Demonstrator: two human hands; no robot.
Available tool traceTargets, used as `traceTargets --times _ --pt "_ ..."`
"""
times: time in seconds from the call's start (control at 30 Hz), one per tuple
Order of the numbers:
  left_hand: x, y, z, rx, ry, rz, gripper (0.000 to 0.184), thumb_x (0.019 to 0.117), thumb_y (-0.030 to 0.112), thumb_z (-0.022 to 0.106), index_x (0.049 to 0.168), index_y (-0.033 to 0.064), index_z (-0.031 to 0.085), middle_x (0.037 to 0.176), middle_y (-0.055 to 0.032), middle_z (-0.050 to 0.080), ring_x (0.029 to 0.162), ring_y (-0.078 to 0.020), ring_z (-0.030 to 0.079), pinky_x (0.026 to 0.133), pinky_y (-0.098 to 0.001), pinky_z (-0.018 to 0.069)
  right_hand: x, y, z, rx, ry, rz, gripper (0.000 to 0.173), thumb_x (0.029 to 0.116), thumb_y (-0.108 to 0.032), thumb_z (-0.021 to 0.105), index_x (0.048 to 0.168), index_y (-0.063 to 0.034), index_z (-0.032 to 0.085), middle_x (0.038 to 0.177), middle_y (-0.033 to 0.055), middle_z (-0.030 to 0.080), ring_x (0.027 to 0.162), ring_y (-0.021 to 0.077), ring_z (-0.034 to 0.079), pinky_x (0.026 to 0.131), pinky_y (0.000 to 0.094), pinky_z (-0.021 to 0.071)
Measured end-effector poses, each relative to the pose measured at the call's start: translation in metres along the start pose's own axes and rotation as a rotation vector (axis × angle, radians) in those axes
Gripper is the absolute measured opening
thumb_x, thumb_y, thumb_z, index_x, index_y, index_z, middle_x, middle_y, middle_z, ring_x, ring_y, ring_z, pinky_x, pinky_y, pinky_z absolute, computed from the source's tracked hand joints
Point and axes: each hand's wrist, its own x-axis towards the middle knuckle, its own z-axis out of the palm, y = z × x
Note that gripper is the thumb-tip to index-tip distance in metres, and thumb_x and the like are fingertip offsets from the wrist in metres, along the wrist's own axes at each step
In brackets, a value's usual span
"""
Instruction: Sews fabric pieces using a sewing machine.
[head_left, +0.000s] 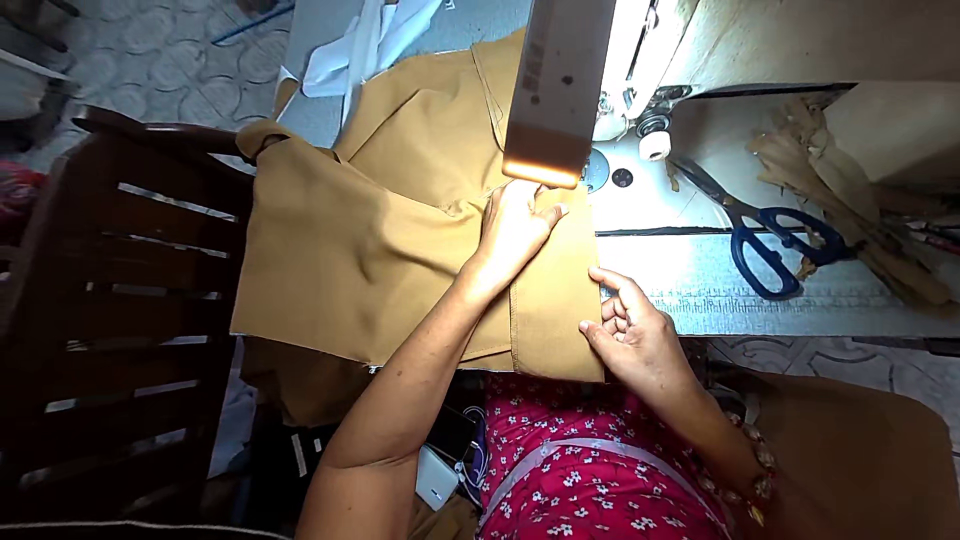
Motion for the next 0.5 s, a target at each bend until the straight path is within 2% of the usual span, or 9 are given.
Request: traceTargets --times 0.13,0.37,0.43,0.5 --pt "0.002 0.001 0.002 0.023 0.002 -0.03 0.035 0.0892 0.019 0.076 0.121 0.0069 0.069 0.101 -0.0094 0.071 0.094 -0.023 0.065 0.087 -0.0484 0.0505 0.0 0.003 -0.002 -0.018 0.0 -0.015 0.053 0.0872 -0.005 0.066 0.14 -0.0021 0.057 0.07 -0.0002 0.058 0.055 0.0003 0.047 0.055 0.0151 0.0422" --pt "0.002 0.003 0.006 0.018 0.012 -0.069 0.041 0.0886 0.02 0.077 0.127 0.0088 0.066 0.105 -0.0093 0.071 0.097 -0.025 0.066 0.087 -0.0513 0.0498 -0.001 0.004 -0.002 -0.021 0.013 -0.017 0.05 0.0869 -0.005 0.065 0.136 -0.0017 0.06 0.068 -0.0013 0.057 0.054 -0.0011 0.047 0.054 0.0138 0.0415" --pt "-0.001 0.007 0.006 0.12 -0.001 0.021 0.036 0.0936 0.018 0.072 0.127 0.0077 0.067 0.114 -0.0133 0.072 0.106 -0.0315 0.068 0.091 -0.056 0.0506 0.0 0.003 -0.002 -0.019 0.007 -0.008 0.049 0.0873 -0.005 0.065 0.136 -0.002 0.06 0.068 -0.0017 0.057 0.054 -0.0015 0.047 0.054 0.0136 0.0416" --pt "-0.006 0.011 0.009 0.315 0.025 0.278 0.022 0.0976 0.009 0.063 0.116 0.0079 0.074 0.114 -0.0164 0.073 0.109 -0.0374 0.068 0.09 -0.0561 0.0524 0.0 0.003 -0.003 -0.028 0.006 -0.009 0.048 0.0873 -0.006 0.066 0.135 -0.0019 0.061 0.068 -0.0019 0.057 0.055 -0.0015 0.047 0.055 0.0136 0.0417"
